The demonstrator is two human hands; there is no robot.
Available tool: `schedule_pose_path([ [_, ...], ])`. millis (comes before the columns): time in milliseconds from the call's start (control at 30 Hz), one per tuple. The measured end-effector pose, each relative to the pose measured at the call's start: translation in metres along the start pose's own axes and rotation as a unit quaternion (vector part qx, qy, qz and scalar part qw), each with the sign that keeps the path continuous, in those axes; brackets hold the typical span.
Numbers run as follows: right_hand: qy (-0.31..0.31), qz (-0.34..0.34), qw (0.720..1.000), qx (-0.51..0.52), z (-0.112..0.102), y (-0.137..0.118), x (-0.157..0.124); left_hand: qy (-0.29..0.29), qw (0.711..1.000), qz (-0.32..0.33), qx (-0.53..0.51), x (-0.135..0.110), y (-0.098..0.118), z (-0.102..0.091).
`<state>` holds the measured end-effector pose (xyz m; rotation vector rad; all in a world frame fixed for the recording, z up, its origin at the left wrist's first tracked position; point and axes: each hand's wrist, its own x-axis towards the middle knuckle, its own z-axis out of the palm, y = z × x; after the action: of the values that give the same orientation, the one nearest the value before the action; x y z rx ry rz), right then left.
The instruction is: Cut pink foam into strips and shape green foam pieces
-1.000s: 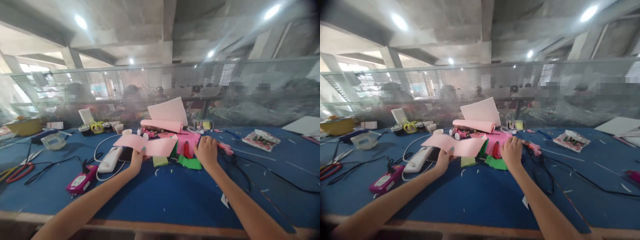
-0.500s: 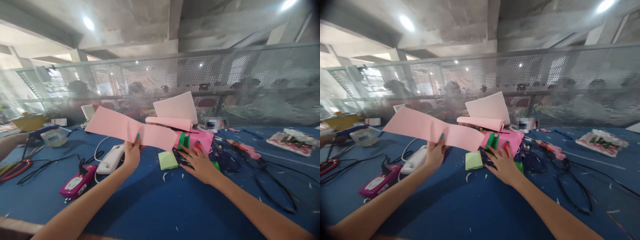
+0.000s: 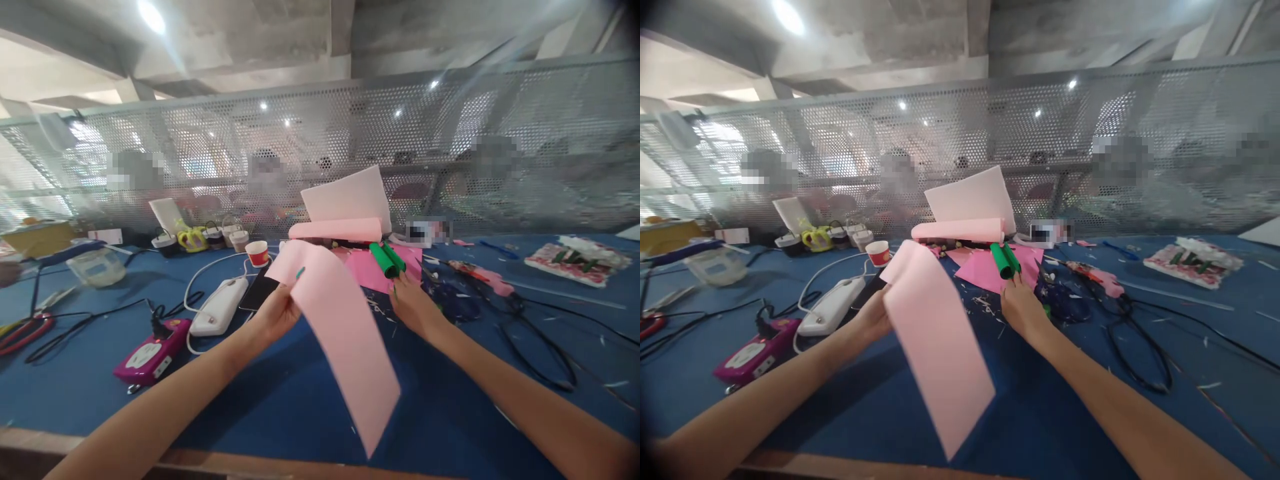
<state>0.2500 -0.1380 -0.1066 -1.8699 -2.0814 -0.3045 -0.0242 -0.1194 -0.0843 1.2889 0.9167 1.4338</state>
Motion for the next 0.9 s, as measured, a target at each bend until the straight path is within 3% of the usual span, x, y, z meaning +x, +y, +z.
schedule_pose_path([
  [67,0.001,0.027,1.0,0.007,-0.008,-0.002,-0.003,-0.085,0.994,-0.018,0.061,-0.002,-0.013,0.004],
  [167,0.026,0.067,0.997,0.021,-0.028,-0.005,-0.01,-0.146,0.981,-0.013,0.125,-0.008,-0.025,0.006],
  [200,0.049,0.062,0.996,0.034,-0.036,-0.005,-0.013,-0.159,0.976,0.011,0.15,-0.01,-0.025,0.007],
  [233,0.108,0.043,0.99,0.074,-0.044,-0.004,-0.015,-0.18,0.964,0.051,0.188,-0.013,-0.024,0.007],
  [300,0.238,0.001,0.96,0.145,-0.06,0.0,-0.014,-0.245,0.916,0.157,0.275,-0.02,-0.017,0.008],
  [367,0.332,-0.019,0.925,0.181,-0.071,0.006,-0.006,-0.33,0.842,0.242,0.351,-0.027,-0.008,0.01],
  [467,0.374,-0.043,0.916,0.142,-0.079,0.02,0.021,-0.447,0.746,0.283,0.405,-0.034,0.004,0.016],
  [567,0.358,0.002,0.929,0.095,-0.077,0.032,0.05,-0.504,0.688,0.298,0.428,-0.035,0.007,0.02],
  [633,0.323,0.007,0.942,0.09,-0.069,0.037,0.065,-0.475,0.697,0.289,0.453,-0.033,0.006,0.022],
  [667,0.283,0.008,0.955,0.086,-0.064,0.037,0.071,-0.442,0.716,0.27,0.468,-0.031,0.004,0.022],
  [767,0.239,0.0,0.968,0.082,-0.04,0.036,0.084,-0.359,0.768,0.178,0.499,-0.025,-0.002,0.022],
  [900,0.186,0.013,0.978,0.09,-0.012,0.028,0.093,-0.365,0.751,0.145,0.53,-0.022,-0.007,0.021],
])
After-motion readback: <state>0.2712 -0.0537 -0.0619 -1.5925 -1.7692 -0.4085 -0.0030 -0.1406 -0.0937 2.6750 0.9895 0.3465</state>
